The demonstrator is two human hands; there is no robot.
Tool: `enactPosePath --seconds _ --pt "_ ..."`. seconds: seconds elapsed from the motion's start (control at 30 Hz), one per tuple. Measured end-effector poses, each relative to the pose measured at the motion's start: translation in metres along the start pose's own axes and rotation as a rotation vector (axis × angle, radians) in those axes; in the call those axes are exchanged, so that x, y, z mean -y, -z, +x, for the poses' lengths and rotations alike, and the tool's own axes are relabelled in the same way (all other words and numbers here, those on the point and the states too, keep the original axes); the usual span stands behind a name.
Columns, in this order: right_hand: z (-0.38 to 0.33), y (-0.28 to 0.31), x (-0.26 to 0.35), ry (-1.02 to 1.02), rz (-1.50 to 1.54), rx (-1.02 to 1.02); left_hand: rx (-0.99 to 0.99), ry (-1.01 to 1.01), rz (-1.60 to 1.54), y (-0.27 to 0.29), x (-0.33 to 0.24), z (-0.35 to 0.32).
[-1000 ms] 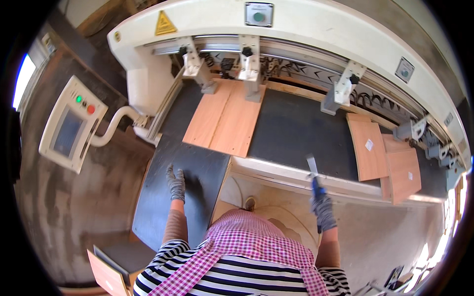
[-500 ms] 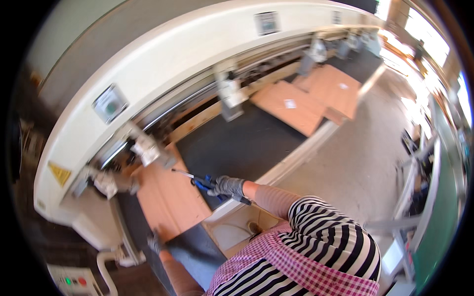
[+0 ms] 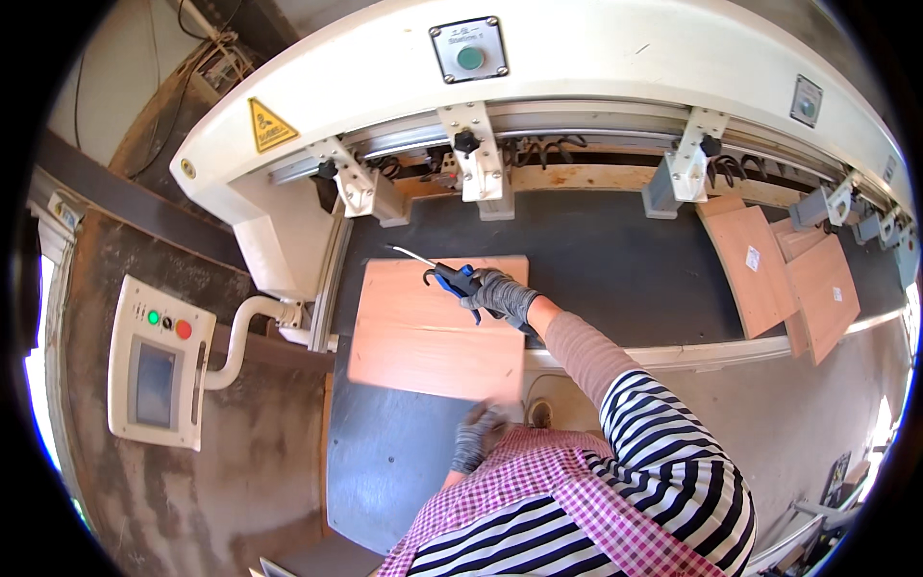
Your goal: The person repeatedly picks up rectangular wooden panels from a stack and places them onto a machine's conveyor belt. They then use a handheld air nozzle to blow air onto the panels while they are positioned on the machine. The person continues this cycle of loading and blowing air on the panels throughout the video.
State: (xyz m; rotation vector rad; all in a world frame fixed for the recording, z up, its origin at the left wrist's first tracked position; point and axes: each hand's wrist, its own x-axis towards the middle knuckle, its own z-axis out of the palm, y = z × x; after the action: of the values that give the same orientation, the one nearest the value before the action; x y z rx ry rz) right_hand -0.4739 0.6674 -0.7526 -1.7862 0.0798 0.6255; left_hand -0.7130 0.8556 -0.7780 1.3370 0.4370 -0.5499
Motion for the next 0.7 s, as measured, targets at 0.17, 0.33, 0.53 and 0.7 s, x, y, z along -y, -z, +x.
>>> enactPosePath --seconds 0.17,0.33,0.53,0.7 --pt "-0.070 -0.032 -0.010 0.209 -0.386 -0.148 -0.113 -0.867 1.234 0.074 -0.023 0.006" --pt "-0.088 -0.092 -0.138 0.231 -0.347 -0.231 -0.274 -0.304 1.689 0.214 -0.042 -0.005" --pt "-0.043 -0.119 -0.070 -0.067 -0.479 0.003 0.106 -0.156 1.775 0.184 -0.086 0.023" --pt "0.014 -0.094 0.001 -0.204 -0.537 -0.121 0.034 -0.318 1.457 0.133 -0.047 0.045"
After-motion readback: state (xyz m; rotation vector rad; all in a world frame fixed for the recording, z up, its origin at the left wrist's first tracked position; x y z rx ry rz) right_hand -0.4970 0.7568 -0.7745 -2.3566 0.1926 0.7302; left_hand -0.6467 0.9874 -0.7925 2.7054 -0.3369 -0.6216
